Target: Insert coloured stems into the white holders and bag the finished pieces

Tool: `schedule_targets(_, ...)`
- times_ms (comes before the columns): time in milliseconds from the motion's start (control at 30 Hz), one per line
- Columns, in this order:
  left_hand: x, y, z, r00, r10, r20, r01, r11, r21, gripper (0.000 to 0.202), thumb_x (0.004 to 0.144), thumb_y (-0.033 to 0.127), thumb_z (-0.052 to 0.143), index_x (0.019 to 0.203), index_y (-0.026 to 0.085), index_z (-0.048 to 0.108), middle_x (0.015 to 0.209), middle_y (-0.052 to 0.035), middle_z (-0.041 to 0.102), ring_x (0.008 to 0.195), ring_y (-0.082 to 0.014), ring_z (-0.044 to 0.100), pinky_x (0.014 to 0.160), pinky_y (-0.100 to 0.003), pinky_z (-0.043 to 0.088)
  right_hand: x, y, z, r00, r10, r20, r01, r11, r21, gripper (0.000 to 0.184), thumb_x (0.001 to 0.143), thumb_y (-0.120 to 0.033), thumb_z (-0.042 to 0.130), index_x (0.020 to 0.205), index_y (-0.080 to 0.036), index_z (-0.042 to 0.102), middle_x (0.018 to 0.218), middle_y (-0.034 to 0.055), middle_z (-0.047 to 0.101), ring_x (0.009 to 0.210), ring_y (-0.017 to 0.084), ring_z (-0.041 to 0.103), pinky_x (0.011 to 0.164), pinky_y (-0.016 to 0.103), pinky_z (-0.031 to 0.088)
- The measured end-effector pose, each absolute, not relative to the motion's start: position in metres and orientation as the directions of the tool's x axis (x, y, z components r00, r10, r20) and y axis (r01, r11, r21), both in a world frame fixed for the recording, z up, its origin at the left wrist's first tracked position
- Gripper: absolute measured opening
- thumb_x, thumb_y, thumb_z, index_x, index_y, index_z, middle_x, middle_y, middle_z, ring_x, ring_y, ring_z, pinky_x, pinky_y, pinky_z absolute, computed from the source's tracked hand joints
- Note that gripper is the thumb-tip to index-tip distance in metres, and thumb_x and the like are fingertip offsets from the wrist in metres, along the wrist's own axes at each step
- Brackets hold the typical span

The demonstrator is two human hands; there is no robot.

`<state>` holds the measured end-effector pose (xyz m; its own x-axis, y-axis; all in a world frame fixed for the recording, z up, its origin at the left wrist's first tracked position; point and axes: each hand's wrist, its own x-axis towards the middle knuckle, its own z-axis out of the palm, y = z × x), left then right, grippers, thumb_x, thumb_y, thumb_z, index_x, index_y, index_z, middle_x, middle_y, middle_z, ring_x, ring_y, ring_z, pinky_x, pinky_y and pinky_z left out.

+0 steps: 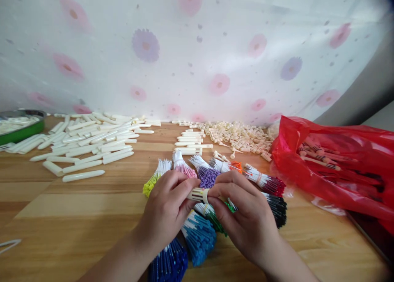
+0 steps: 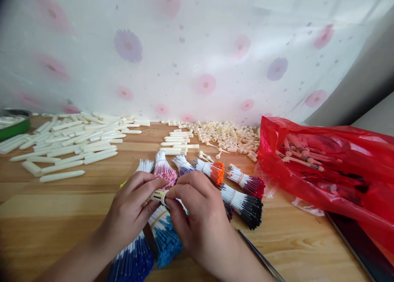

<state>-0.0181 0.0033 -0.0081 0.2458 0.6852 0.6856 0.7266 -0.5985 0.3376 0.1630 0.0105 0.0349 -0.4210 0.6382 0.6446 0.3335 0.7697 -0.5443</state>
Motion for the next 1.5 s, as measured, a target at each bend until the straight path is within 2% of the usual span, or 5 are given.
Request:
schedule_targets(267, -0.021, 0.005, -0.010, 0.231, 0.680, 0.696, 0.788, -0.550, 0.276, 0.022, 0.090, 0.026, 0.051, 0.106, 0.016, 0.061, 0.086, -0.0064, 0.056, 0.080, -0.0192, 0.055, 0.069, -0.032, 0.046, 0.162, 0.011, 0.032, -0.377, 0.781, 0.498, 0.230, 0.600, -0.766, 0.012, 0.085, -0.011, 0.054, 0.084, -0.018, 0.063, 0.081, 0.0014, 0.058, 0.076, 0.011, 0.056, 0.067, 0.021, 0.046)
schedule_targets(467, -0.025, 0.007, -0.012, 0.215, 0.677, 0.704, 0.856, -0.477, 0.197, 0.022, 0.089, 0.022, 0.051, 0.107, 0.016, 0.063, 0.084, -0.0065, 0.056, 0.079, -0.0208, 0.053, 0.067, -0.033, 0.043, 0.163, 0.011, 0.031, -0.383, 0.887, 0.260, 0.166, 0.343, -0.925, 0.014, 0.086, -0.021, 0.053, 0.089, -0.020, 0.068, 0.086, 0.0032, 0.061, 0.080, 0.014, 0.059, 0.071, 0.025, 0.048)
schedule_targets(700, -0.024, 0.008, -0.014, 0.219, 0.684, 0.695, 0.886, -0.439, 0.153, 0.022, 0.089, 0.022, 0.050, 0.105, 0.018, 0.064, 0.082, -0.0061, 0.057, 0.077, -0.0209, 0.052, 0.067, -0.034, 0.043, 0.163, 0.015, 0.029, -0.380, 0.905, 0.189, 0.150, 0.262, -0.953, 0.015, 0.085, -0.027, 0.056, 0.086, -0.020, 0.069, 0.085, 0.0031, 0.061, 0.080, 0.015, 0.059, 0.073, 0.026, 0.047)
schedule_targets(1267, -0.023, 0.007, -0.015, 0.160, 0.727, 0.668, 0.863, -0.431, 0.262, 0.021, 0.084, 0.017, 0.058, 0.103, 0.018, 0.066, 0.081, -0.0054, 0.057, 0.076, -0.0204, 0.054, 0.065, -0.032, 0.044, 0.160, 0.019, 0.023, -0.315, 0.949, 0.035, -0.079, 0.010, -0.997, 0.017, 0.077, -0.034, 0.066, 0.080, -0.019, 0.073, 0.072, 0.0012, 0.064, 0.071, 0.013, 0.057, 0.070, 0.027, 0.045)
schedule_targets(1500, -0.019, 0.006, -0.014, 0.197, 0.711, 0.675, 0.834, -0.484, 0.266, 0.022, 0.086, 0.023, 0.057, 0.105, 0.017, 0.065, 0.084, -0.0065, 0.058, 0.079, -0.0212, 0.054, 0.069, -0.034, 0.046, 0.158, 0.023, 0.026, -0.305, 0.952, 0.020, 0.023, 0.029, -0.999, 0.016, 0.073, -0.030, 0.066, 0.068, -0.015, 0.064, 0.062, -0.0022, 0.056, 0.058, 0.009, 0.046, 0.056, 0.022, 0.038)
